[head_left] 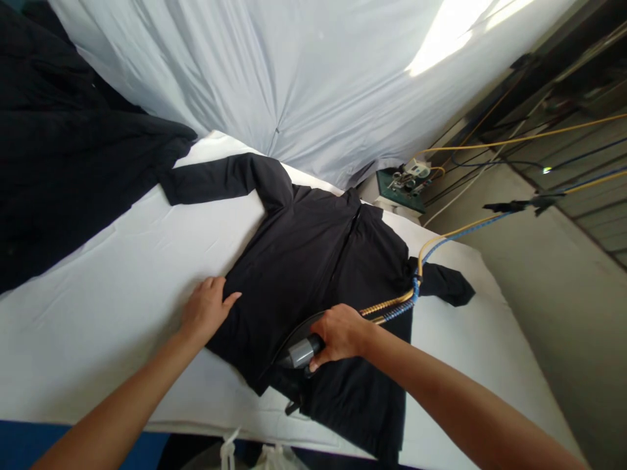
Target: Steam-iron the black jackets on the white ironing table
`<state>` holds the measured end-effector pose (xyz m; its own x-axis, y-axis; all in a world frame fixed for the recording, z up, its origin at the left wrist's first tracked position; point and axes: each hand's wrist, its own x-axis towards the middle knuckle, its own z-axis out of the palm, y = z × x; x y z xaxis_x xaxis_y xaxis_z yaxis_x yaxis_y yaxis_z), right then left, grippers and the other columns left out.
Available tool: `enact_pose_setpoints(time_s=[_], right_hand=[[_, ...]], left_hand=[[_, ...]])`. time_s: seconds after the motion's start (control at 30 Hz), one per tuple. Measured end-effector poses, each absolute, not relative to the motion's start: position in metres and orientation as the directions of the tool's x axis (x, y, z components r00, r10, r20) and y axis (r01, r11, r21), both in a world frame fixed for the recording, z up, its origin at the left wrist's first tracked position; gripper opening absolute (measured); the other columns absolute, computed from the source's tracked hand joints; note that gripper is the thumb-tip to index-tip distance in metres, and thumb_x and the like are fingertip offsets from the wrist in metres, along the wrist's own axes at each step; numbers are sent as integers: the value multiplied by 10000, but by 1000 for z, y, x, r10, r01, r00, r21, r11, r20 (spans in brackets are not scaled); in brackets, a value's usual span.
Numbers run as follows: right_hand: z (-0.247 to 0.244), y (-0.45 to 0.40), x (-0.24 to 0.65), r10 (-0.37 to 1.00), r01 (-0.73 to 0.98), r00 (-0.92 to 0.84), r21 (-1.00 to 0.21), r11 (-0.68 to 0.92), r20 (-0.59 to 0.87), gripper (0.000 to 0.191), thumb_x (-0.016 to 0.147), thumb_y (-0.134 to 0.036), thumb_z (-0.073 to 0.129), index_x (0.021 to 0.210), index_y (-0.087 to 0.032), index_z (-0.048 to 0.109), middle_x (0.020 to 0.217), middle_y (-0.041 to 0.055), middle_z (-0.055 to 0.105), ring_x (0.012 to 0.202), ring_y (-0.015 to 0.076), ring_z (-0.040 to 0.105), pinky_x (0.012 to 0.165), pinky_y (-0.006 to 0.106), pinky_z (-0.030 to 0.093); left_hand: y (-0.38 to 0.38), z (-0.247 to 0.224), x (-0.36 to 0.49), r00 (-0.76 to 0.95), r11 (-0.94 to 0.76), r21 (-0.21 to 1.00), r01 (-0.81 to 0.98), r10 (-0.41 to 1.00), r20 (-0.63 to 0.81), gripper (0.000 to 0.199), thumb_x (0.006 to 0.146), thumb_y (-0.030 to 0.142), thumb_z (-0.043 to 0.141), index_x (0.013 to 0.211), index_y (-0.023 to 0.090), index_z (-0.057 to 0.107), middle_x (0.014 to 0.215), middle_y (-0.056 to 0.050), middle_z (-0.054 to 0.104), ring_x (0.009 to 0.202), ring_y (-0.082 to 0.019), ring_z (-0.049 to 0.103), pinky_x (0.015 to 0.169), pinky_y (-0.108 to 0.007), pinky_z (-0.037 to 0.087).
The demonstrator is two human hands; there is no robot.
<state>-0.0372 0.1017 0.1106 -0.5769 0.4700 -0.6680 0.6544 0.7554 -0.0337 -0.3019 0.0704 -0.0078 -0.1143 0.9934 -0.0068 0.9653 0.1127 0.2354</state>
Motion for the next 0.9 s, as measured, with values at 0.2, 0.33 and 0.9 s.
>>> enact_pose_setpoints(time_s=[0.2, 0.33, 0.9], right_hand=[[106, 81, -64, 450, 637, -609, -64, 768, -653, 666, 601, -808, 419, 805, -229, 677, 736, 67, 694, 703, 245, 653, 582, 285, 459], [104, 77, -81, 522, 695, -574, -38, 718, -631, 627, 608, -785, 450, 793, -230, 674, 730, 61, 694, 690, 256, 655, 574, 305, 475], [109, 33, -96, 488, 782, -451, -68, 619, -747, 690, 588, -795, 444, 825, -201, 704, 793, 121, 699, 763, 293, 653, 613, 380, 507]], left_hand=[[70, -15, -305, -172, 172, 260, 950, 985, -25, 334, 884, 397, 300, 895, 149, 523, 862, -84, 605, 817, -218, 571, 682, -289, 387], [71, -14, -309, -199, 211, 273, 938, 977, -73, 344, 890, 413, 277, 884, 173, 523, 816, -67, 632, 752, -208, 594, 606, -278, 349], [80, -12, -324, -214, 235, 376, 896, 972, -97, 356, 851, 432, 303, 911, 172, 539, 782, -89, 640, 698, -229, 593, 577, -293, 368]])
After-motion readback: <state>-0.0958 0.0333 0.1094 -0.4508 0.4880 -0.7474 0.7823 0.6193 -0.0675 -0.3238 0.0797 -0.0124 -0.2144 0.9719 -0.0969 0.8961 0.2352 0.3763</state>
